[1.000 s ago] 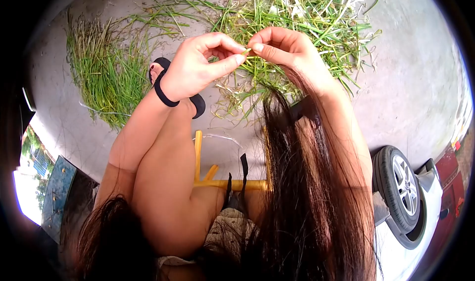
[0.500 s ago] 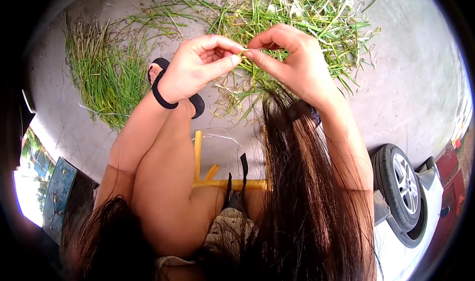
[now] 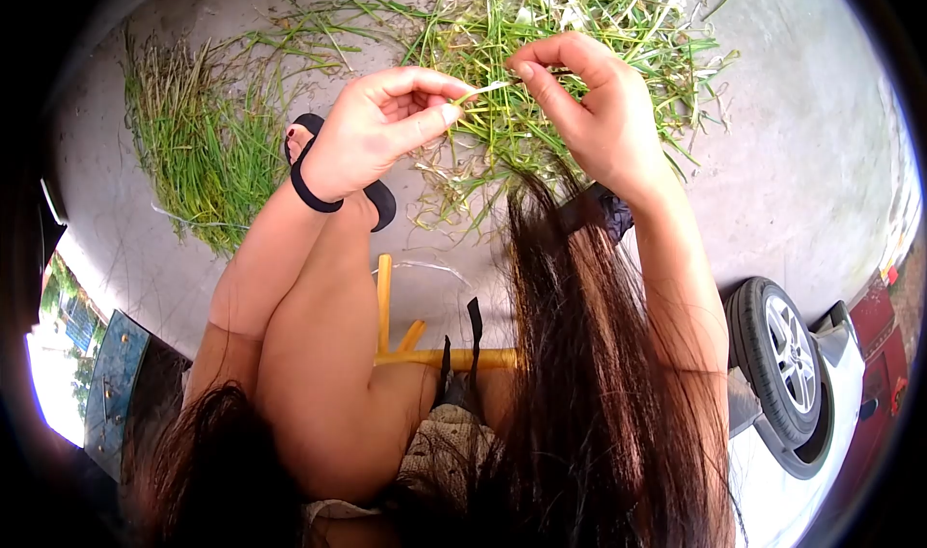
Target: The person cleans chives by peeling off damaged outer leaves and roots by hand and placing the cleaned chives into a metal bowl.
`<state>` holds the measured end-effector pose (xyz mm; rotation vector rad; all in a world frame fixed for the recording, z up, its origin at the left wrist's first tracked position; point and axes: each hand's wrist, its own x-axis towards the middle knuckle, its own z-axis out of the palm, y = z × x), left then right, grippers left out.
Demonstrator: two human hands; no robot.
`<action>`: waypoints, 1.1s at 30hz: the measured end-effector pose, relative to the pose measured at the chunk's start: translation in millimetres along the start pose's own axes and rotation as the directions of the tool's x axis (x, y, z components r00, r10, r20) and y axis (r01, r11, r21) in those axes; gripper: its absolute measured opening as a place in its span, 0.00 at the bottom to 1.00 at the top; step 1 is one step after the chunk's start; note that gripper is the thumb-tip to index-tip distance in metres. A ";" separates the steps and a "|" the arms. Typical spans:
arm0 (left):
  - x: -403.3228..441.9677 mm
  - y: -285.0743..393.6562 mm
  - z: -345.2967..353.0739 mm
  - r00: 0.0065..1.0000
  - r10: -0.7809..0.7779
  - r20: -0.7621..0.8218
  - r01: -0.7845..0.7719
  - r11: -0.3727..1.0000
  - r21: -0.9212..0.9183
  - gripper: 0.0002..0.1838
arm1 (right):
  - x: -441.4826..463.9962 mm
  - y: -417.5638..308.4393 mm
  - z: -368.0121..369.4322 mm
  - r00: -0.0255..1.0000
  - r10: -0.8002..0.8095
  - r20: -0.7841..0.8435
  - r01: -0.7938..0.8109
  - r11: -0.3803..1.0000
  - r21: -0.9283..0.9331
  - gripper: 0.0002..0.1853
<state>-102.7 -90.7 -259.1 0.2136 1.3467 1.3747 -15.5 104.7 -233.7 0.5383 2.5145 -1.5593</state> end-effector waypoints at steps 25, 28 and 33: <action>-1.0 -4.5 -3.7 0.998 -0.026 0.049 0.036 0.975 -0.219 0.11 | 1.6 3.5 -12.6 0.929 -0.346 -0.132 0.289 0.900 -0.326 0.10; 1.2 -3.5 -1.7 0.996 -0.025 0.080 0.044 0.971 -0.237 0.11 | 3.5 2.9 3.4 0.913 -0.407 0.020 0.397 0.879 -0.263 0.09; 1.4 -0.7 -2.5 0.994 -0.021 0.103 0.045 0.971 -0.235 0.12 | -2.0 -3.0 6.3 0.993 -0.068 0.092 0.068 0.998 0.005 0.05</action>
